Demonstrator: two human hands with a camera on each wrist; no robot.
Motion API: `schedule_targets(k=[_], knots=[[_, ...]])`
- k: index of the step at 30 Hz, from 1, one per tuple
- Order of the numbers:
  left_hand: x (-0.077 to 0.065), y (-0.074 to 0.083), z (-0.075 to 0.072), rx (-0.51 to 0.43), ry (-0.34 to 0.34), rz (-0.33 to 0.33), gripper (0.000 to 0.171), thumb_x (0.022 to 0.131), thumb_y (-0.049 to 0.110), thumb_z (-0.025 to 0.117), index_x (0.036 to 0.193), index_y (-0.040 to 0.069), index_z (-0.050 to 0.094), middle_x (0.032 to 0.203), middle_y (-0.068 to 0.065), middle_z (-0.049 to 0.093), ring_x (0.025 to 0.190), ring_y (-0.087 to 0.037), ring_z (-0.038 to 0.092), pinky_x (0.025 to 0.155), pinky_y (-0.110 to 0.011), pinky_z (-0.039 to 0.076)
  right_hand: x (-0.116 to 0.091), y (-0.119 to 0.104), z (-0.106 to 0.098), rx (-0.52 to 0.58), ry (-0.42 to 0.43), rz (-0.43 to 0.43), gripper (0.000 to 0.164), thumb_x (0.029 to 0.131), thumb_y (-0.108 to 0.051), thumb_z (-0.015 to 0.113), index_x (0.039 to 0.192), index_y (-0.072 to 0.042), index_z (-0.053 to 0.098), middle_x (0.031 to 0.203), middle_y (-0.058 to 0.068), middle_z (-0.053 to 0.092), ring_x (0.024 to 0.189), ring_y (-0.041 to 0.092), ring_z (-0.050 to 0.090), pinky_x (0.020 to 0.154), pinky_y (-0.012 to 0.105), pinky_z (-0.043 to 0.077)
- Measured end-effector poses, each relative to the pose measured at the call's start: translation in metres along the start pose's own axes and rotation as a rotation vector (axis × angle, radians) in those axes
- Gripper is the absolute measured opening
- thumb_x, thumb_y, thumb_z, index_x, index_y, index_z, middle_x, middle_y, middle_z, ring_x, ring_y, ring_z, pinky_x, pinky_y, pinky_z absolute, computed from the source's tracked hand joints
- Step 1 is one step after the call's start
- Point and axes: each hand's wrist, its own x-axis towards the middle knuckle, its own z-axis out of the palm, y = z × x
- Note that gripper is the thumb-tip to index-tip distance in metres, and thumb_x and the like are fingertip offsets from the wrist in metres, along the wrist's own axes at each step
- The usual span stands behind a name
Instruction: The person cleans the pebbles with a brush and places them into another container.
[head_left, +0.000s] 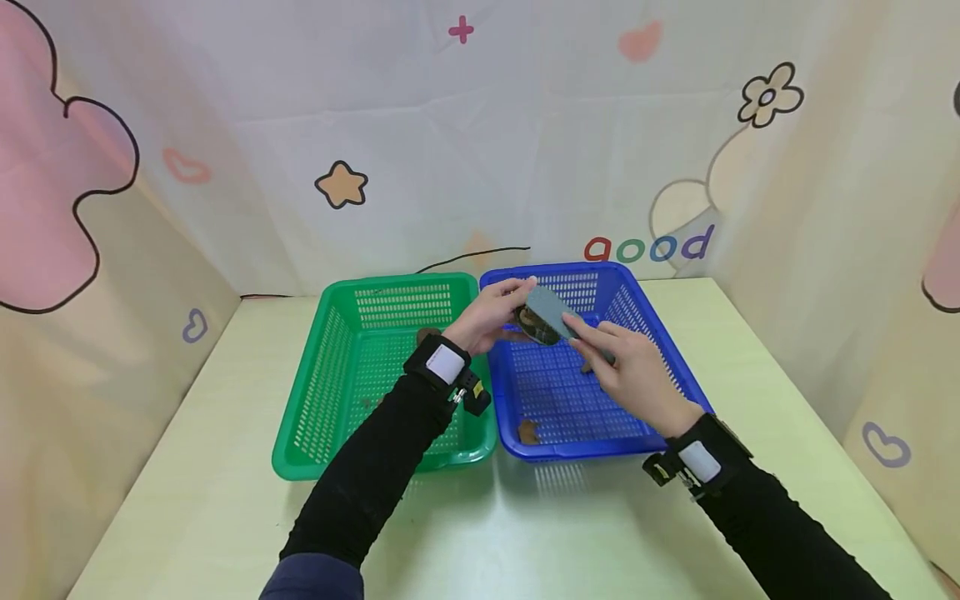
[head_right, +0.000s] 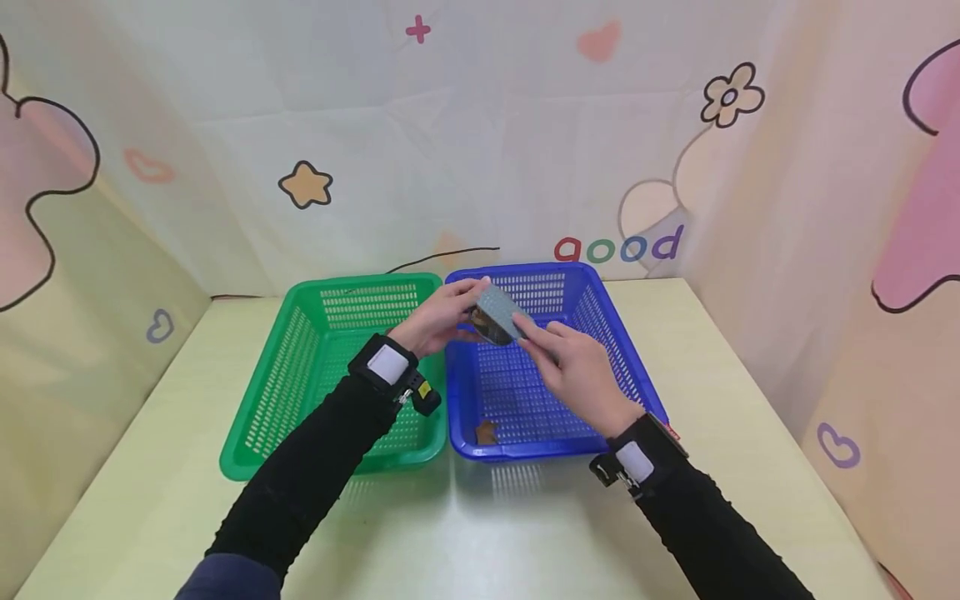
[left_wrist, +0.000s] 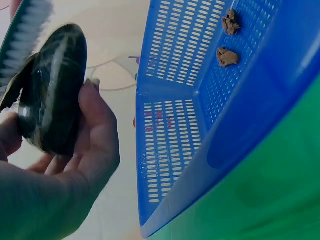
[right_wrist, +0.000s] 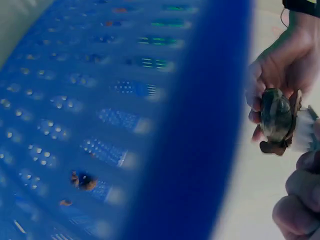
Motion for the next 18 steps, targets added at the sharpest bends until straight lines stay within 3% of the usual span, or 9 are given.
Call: schedule_targets(k=[4,13,18], knots=[[-0.002,0.000,-0.002,0.005,0.006,-0.007,0.042,0.103,0.036,0.042,0.136,0.012,0.052,0.132,-0.015,0.052,0.119,-0.029,0.053,0.101,-0.054,0.047,0.006,-0.002,0.001,-0.042,0.001,0.014,0.040,0.090,-0.009,0.067,0.130,-0.011,0.062,0.067,0.001,0.055,0.057,0.007,0.043,0.047,0.019,0.032],[-0.005,-0.003,-0.006,0.010,-0.056,0.043,0.042,0.103,0.034,0.041,0.139,0.013,0.050,0.130,-0.014,0.054,0.123,-0.032,0.054,0.100,-0.048,0.048,0.005,-0.001,-0.009,-0.037,-0.018,0.046,0.039,0.091,-0.007,0.066,0.129,-0.008,0.062,0.065,0.002,0.052,0.053,0.007,0.037,0.045,0.019,0.029],[-0.004,0.000,-0.001,-0.007,-0.064,0.064,0.041,0.104,0.031,0.040,0.140,0.012,0.049,0.133,-0.014,0.054,0.117,-0.029,0.057,0.098,-0.045,0.048,0.002,-0.005,-0.008,0.050,-0.039,0.042,0.039,0.093,-0.008,0.063,0.132,-0.008,0.060,0.071,0.002,0.060,0.058,0.006,0.047,0.047,0.018,0.034]])
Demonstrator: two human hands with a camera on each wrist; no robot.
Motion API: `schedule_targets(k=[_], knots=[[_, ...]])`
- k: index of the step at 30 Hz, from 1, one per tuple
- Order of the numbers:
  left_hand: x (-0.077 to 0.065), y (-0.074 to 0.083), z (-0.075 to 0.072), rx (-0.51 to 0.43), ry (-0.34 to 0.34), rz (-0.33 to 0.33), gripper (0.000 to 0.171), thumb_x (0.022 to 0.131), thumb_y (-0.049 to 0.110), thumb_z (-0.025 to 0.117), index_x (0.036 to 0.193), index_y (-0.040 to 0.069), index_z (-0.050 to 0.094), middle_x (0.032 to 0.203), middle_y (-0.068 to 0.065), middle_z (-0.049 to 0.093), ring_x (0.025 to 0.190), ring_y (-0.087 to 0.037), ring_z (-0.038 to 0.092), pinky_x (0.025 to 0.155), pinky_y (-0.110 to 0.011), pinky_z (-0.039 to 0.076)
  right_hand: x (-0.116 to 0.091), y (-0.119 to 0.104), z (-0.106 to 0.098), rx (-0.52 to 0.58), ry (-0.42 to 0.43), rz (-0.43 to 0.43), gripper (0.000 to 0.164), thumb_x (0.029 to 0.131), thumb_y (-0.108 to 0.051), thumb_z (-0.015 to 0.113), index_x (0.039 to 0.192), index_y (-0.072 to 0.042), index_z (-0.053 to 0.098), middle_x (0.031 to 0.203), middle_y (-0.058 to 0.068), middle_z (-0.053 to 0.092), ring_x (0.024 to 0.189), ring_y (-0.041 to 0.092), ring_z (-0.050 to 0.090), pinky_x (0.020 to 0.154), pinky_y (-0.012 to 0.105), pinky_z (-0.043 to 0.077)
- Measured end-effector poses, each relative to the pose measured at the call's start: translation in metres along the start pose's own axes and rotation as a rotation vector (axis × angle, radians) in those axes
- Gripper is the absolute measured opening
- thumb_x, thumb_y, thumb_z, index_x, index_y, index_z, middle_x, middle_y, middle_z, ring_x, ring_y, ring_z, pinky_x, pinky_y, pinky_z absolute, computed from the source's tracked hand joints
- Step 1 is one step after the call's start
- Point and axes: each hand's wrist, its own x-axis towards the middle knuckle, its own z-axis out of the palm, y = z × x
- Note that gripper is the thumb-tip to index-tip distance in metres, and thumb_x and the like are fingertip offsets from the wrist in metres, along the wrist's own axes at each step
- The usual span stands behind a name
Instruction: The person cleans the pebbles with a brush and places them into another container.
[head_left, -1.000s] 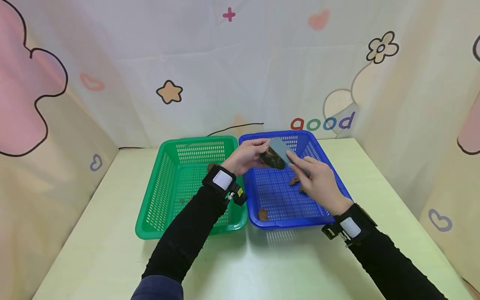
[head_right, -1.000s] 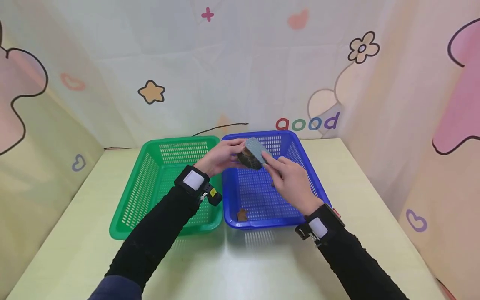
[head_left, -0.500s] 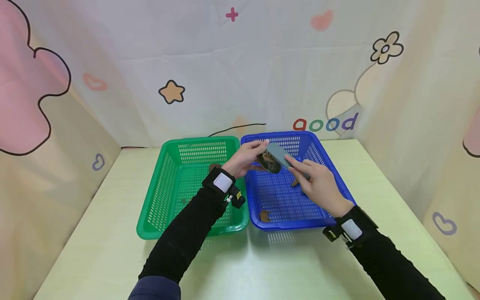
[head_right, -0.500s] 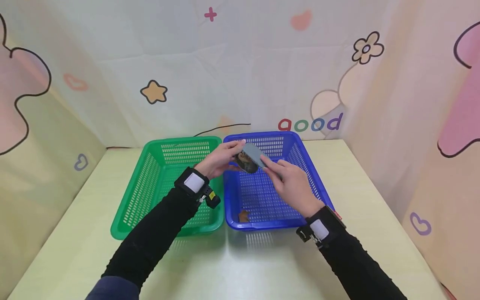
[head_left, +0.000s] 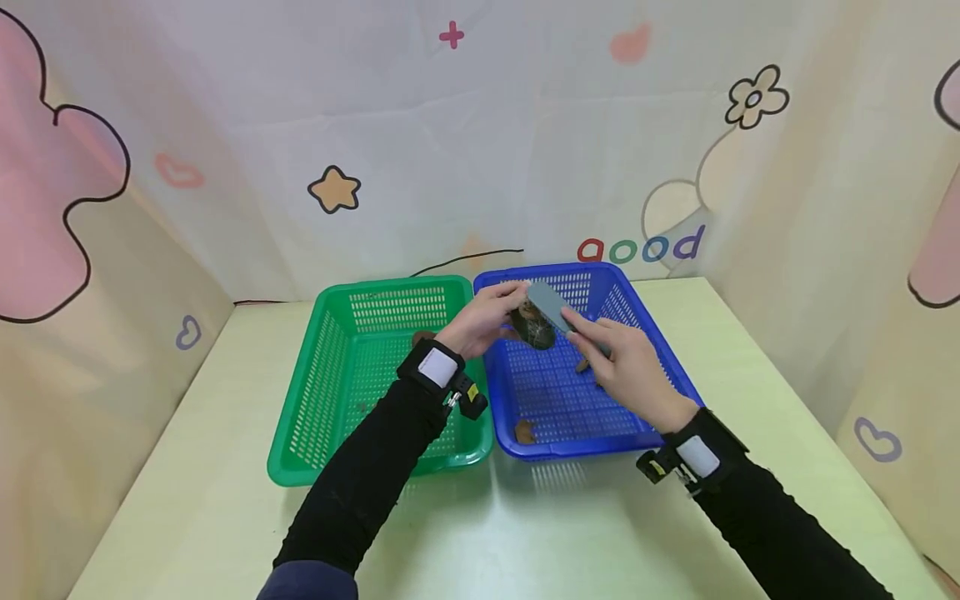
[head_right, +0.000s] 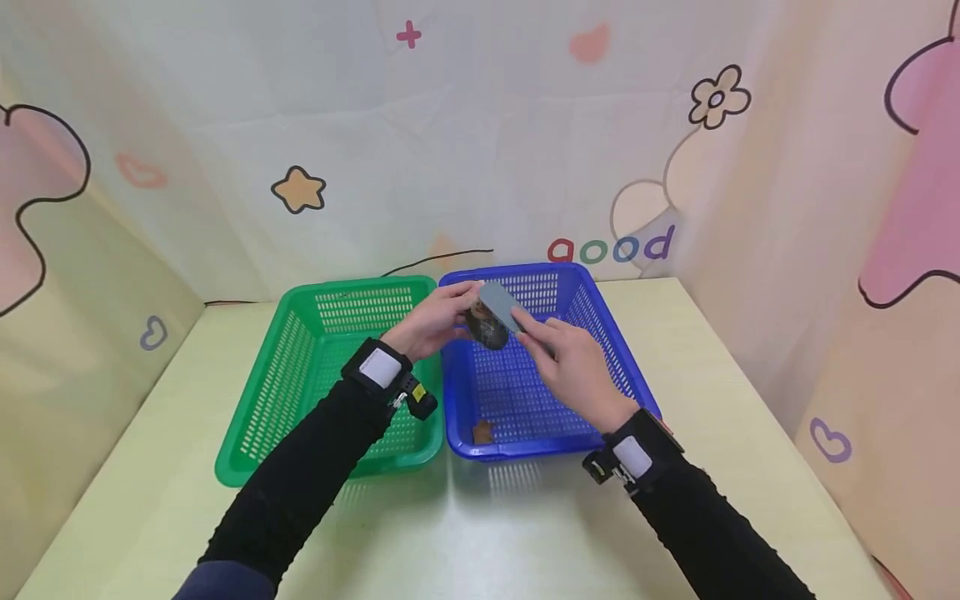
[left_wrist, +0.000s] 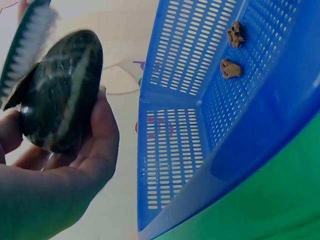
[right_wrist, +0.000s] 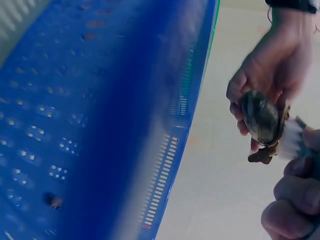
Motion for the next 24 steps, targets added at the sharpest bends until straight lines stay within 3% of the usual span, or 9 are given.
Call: schedule_targets(k=[4,10,16,20,24], knots=[[-0.0005,-0.0007,0.0017,-0.027,0.029,-0.003,0.039,0.104,0.029,0.041,0.137,0.011,0.052,0.130,-0.013,0.055,0.110,-0.025,0.056,0.097,-0.045,0.047,-0.0047,-0.0010,-0.0002,-0.013,0.000,0.009,0.040,0.091,-0.006,0.065,0.130,-0.008,0.061,0.070,0.001,0.062,0.054,0.004,0.046,0.046,0.018,0.034],[0.0002,0.0013,0.0058,-0.032,-0.031,-0.020,0.040,0.105,0.027,0.039,0.140,0.011,0.047,0.132,-0.012,0.051,0.118,-0.029,0.053,0.103,-0.049,0.044,0.0008,-0.0005,-0.0031,-0.039,0.029,0.043,0.039,0.094,-0.012,0.062,0.133,-0.009,0.059,0.068,0.002,0.058,0.050,0.005,0.043,0.044,0.020,0.033],[0.0002,0.0056,0.0003,-0.063,0.039,-0.005,0.039,0.104,0.028,0.041,0.136,0.009,0.052,0.136,-0.013,0.052,0.117,-0.031,0.055,0.102,-0.050,0.045,-0.0070,0.0021,-0.0067,-0.033,0.005,0.027,0.041,0.091,-0.007,0.065,0.131,-0.009,0.060,0.068,-0.001,0.056,0.055,0.005,0.041,0.047,0.018,0.034],[0.0008,0.0049,0.0000,-0.073,0.017,-0.036,0.038,0.104,0.028,0.042,0.135,0.009,0.053,0.137,-0.015,0.050,0.119,-0.031,0.053,0.104,-0.051,0.044,-0.0054,0.0052,-0.0036,-0.062,0.048,0.049,0.038,0.093,-0.009,0.063,0.131,-0.008,0.061,0.066,0.000,0.054,0.054,0.007,0.036,0.046,0.019,0.028],[-0.0004,0.0041,-0.0008,-0.082,0.009,-0.027,0.039,0.104,0.028,0.041,0.136,0.009,0.052,0.140,-0.015,0.048,0.121,-0.034,0.054,0.105,-0.053,0.044,-0.0084,0.0027,0.0008,0.005,0.037,0.028,0.039,0.093,-0.008,0.062,0.132,-0.008,0.059,0.071,-0.001,0.062,0.054,0.004,0.042,0.046,0.019,0.033]])
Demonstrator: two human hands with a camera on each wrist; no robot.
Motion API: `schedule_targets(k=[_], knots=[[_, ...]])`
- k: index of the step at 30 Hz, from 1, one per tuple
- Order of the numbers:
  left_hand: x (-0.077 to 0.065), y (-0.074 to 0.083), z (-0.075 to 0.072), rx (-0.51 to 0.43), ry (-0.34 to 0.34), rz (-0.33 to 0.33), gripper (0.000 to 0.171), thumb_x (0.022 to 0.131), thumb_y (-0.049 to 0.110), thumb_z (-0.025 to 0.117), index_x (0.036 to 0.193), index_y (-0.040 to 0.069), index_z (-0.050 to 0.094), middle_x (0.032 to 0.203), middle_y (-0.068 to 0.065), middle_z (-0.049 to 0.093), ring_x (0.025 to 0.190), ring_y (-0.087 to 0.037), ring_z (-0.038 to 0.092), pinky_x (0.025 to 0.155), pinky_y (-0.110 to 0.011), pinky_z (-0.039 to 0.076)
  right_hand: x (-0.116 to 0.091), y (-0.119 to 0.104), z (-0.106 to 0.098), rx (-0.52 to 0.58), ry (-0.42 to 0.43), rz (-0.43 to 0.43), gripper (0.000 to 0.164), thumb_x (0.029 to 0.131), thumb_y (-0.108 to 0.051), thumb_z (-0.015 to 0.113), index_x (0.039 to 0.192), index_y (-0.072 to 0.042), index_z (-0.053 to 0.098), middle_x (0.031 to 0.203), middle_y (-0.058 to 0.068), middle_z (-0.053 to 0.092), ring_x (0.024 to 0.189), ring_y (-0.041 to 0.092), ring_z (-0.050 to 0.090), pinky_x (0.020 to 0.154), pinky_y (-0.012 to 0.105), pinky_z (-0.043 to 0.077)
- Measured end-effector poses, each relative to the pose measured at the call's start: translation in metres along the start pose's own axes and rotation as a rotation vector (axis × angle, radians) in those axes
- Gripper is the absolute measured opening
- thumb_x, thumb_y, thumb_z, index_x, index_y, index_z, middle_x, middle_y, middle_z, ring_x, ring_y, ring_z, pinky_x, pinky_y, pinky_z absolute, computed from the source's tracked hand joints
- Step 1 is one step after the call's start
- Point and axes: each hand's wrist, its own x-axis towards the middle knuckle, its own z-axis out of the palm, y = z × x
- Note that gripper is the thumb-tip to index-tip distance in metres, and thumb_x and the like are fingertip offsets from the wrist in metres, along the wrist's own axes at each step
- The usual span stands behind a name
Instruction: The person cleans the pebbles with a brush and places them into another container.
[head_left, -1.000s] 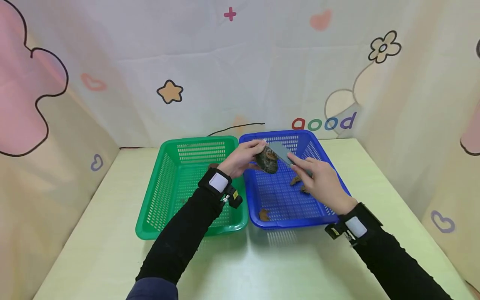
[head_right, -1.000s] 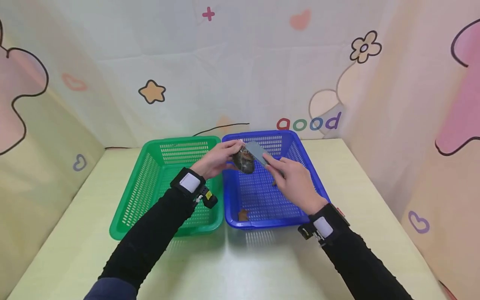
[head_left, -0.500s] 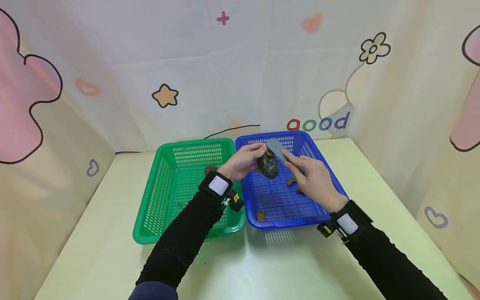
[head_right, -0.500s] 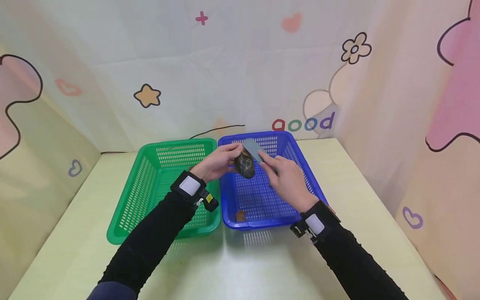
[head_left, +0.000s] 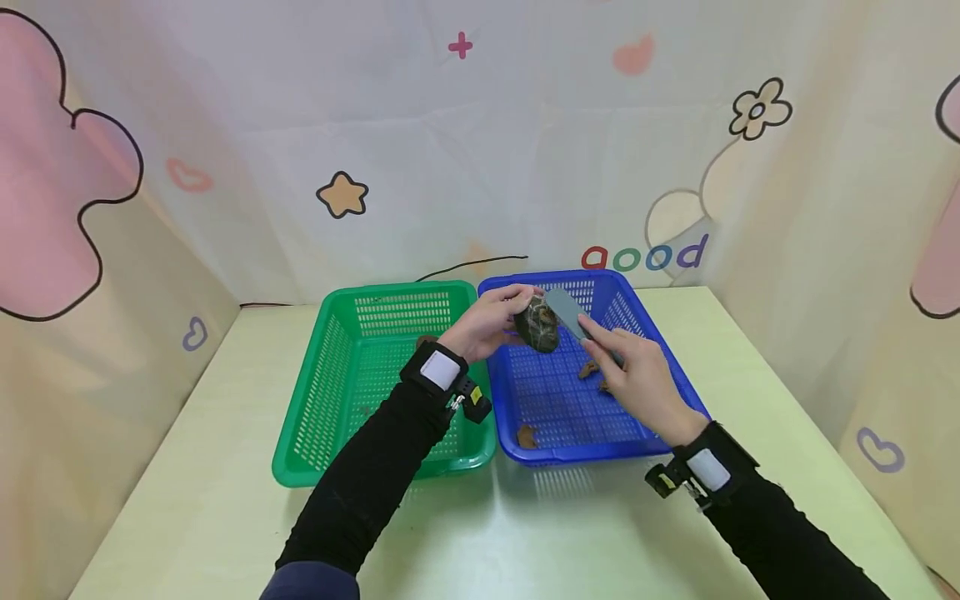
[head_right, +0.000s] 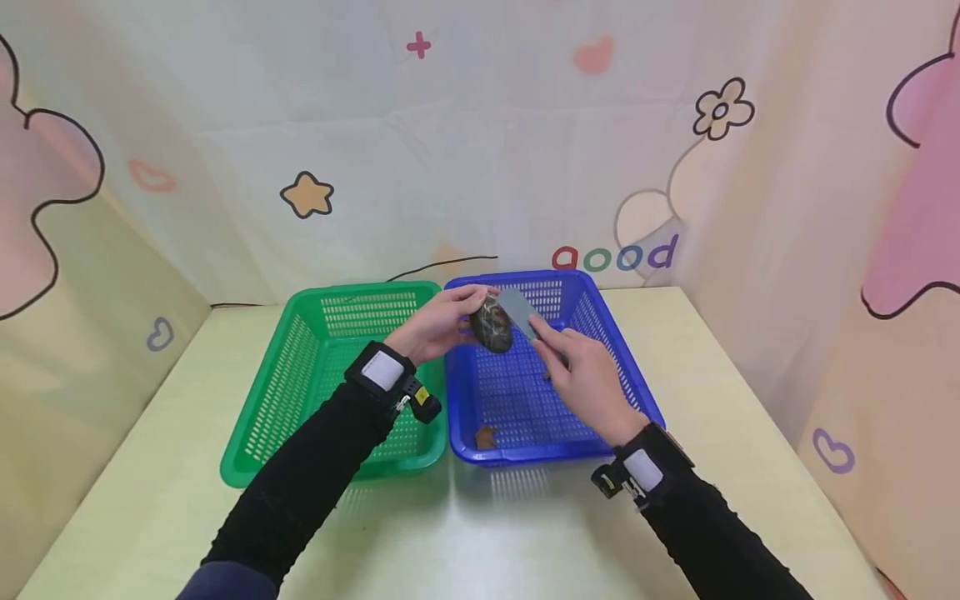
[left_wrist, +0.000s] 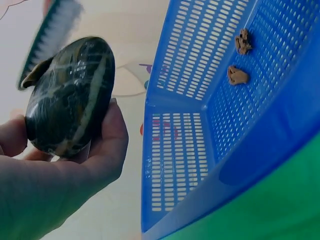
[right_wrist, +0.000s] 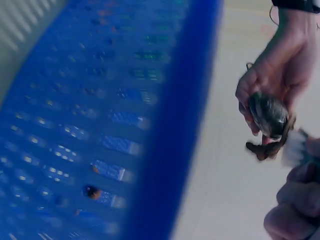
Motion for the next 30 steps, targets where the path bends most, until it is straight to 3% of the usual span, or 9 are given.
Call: schedule_targets(k=[5,12,18,25,30], knots=[[-0.001,-0.002,-0.005,-0.031,0.040,0.017,0.039,0.104,0.025,0.040,0.137,0.007,0.051,0.141,-0.015,0.047,0.122,-0.037,0.052,0.106,-0.054,0.042,-0.005,-0.001,0.001,-0.004,-0.027,-0.022,0.041,0.090,-0.003,0.065,0.131,-0.007,0.061,0.073,-0.002,0.064,0.056,0.003,0.042,0.048,0.018,0.034],[-0.003,-0.003,0.001,-0.017,-0.047,-0.016,0.043,0.105,0.024,0.039,0.146,0.010,0.042,0.147,-0.016,0.043,0.131,-0.039,0.048,0.109,-0.054,0.040,0.007,-0.006,0.003,0.010,-0.014,0.006,0.039,0.094,-0.010,0.061,0.134,-0.008,0.058,0.069,-0.001,0.059,0.053,0.004,0.042,0.045,0.020,0.031],[-0.004,-0.001,0.001,-0.024,-0.007,-0.005,0.044,0.105,0.026,0.039,0.144,0.008,0.044,0.145,-0.016,0.046,0.129,-0.039,0.049,0.108,-0.055,0.040,-0.005,-0.003,-0.004,0.012,-0.035,-0.058,0.042,0.088,-0.002,0.067,0.130,-0.009,0.062,0.075,-0.004,0.063,0.058,0.003,0.042,0.049,0.018,0.034],[-0.001,-0.005,0.007,0.012,-0.039,-0.060,0.044,0.105,0.024,0.041,0.146,0.010,0.042,0.144,-0.016,0.046,0.122,-0.037,0.055,0.106,-0.051,0.044,-0.002,0.001,-0.003,-0.038,-0.005,-0.063,0.042,0.090,-0.005,0.066,0.131,-0.008,0.060,0.072,0.001,0.061,0.057,0.003,0.043,0.048,0.018,0.035],[0.000,-0.005,0.003,-0.003,0.014,-0.055,0.042,0.104,0.026,0.042,0.143,0.009,0.047,0.143,-0.015,0.048,0.121,-0.037,0.054,0.105,-0.053,0.044,-0.013,0.003,-0.010,-0.019,-0.058,-0.100,0.046,0.085,0.001,0.069,0.130,-0.008,0.062,0.079,-0.003,0.063,0.062,0.001,0.046,0.050,0.016,0.037]])
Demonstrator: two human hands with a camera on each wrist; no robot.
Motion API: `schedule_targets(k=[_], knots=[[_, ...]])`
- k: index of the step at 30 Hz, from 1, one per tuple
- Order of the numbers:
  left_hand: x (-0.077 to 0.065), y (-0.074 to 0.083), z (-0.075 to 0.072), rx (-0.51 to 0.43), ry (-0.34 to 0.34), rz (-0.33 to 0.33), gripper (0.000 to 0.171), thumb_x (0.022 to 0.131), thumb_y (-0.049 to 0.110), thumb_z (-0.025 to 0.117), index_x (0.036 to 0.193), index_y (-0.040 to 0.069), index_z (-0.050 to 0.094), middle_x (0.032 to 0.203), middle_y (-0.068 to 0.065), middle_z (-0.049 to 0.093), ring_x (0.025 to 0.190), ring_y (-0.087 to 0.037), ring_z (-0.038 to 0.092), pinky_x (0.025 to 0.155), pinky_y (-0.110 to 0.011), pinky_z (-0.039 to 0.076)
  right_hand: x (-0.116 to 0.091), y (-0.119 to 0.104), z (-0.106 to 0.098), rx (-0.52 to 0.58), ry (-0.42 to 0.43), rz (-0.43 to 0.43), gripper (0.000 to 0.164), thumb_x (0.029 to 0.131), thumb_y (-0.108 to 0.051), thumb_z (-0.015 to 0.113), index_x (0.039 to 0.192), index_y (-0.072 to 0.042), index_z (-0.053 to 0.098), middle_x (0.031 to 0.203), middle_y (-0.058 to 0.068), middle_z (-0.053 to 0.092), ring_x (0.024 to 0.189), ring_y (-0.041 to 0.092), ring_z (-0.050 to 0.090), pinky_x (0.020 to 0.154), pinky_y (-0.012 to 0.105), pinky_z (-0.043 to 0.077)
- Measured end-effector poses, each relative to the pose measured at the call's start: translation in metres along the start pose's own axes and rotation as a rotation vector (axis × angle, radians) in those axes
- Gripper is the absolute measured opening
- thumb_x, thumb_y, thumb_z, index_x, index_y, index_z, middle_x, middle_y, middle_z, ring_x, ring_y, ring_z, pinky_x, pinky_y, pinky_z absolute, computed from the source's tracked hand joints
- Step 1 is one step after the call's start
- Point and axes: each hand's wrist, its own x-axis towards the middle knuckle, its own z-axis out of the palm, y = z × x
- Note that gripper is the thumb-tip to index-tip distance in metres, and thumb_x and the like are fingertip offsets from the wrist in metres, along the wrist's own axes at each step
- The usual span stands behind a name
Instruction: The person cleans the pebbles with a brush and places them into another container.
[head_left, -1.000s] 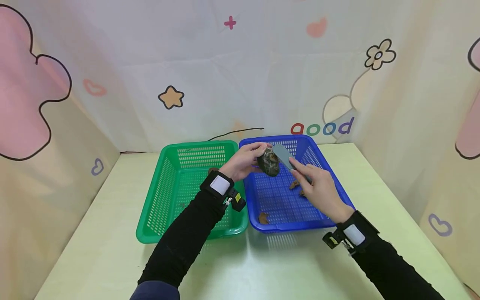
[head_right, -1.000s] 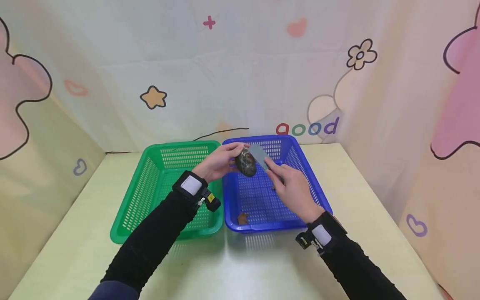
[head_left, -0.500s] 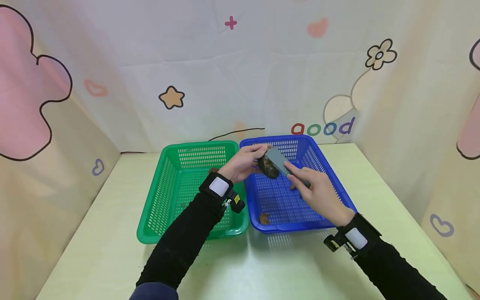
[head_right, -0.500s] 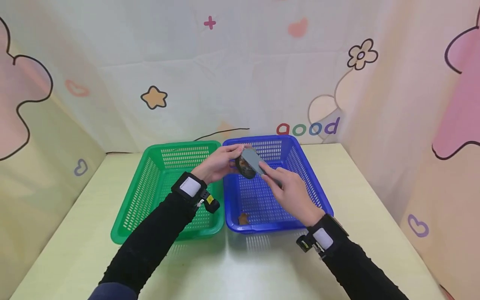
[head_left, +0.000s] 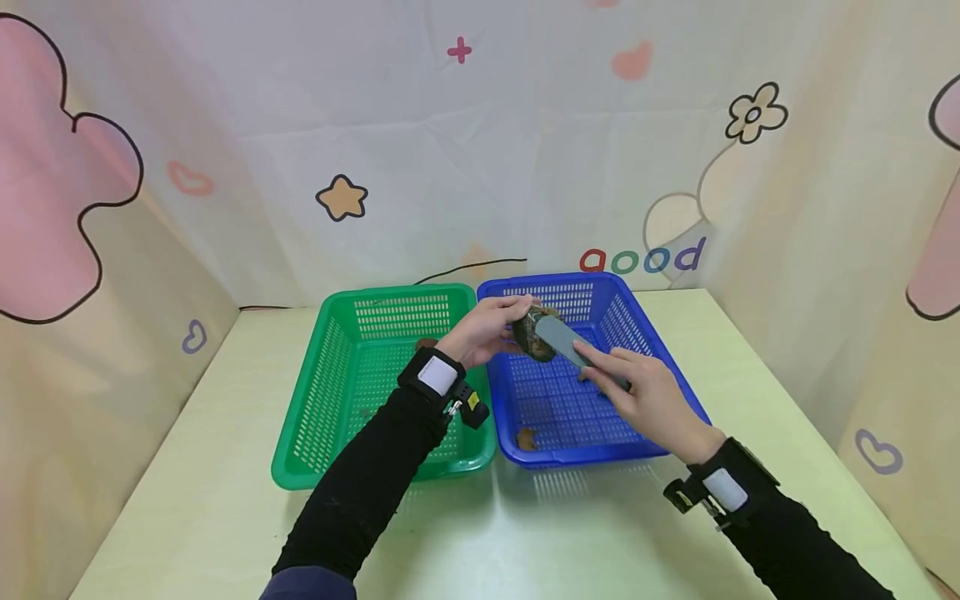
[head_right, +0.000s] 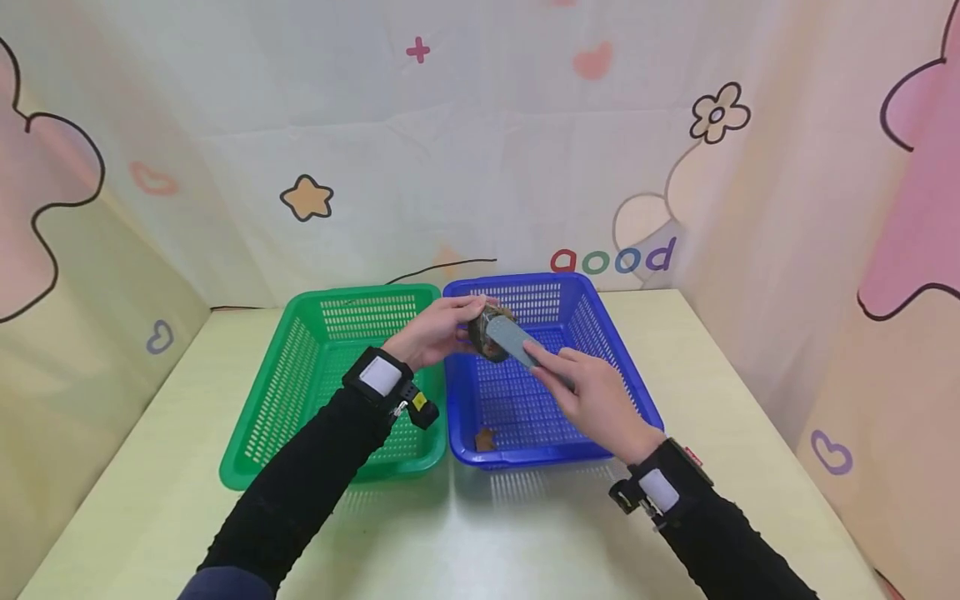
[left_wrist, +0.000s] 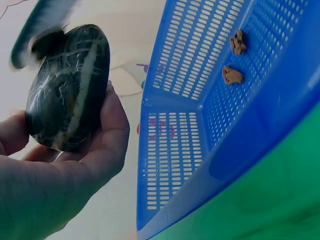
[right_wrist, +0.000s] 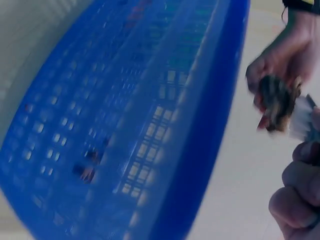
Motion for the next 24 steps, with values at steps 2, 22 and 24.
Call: schedule_targets(k=[2,22,24], knots=[[-0.001,0.001,-0.002,-0.009,0.015,-0.010,0.040,0.104,0.025,0.043,0.141,0.010,0.050,0.142,-0.014,0.049,0.120,-0.035,0.054,0.105,-0.053,0.044,0.001,0.003,-0.002,-0.019,0.012,0.004,0.046,0.084,0.002,0.070,0.129,-0.008,0.062,0.076,-0.003,0.062,0.061,0.001,0.044,0.050,0.016,0.036],[-0.003,-0.001,-0.001,0.019,-0.010,-0.034,0.045,0.104,0.028,0.042,0.145,0.008,0.044,0.140,-0.019,0.048,0.124,-0.038,0.053,0.104,-0.050,0.046,-0.001,-0.001,0.004,-0.072,0.011,-0.037,0.047,0.084,-0.002,0.071,0.129,-0.012,0.063,0.072,-0.006,0.053,0.059,0.000,0.042,0.049,0.015,0.034],[-0.003,-0.001,-0.005,-0.003,0.015,-0.030,0.046,0.104,0.029,0.042,0.144,0.007,0.044,0.140,-0.019,0.048,0.125,-0.038,0.052,0.104,-0.051,0.046,-0.007,-0.001,0.001,-0.083,-0.014,-0.040,0.046,0.084,-0.003,0.072,0.128,-0.012,0.064,0.070,-0.007,0.049,0.060,0.000,0.039,0.049,0.015,0.032]])
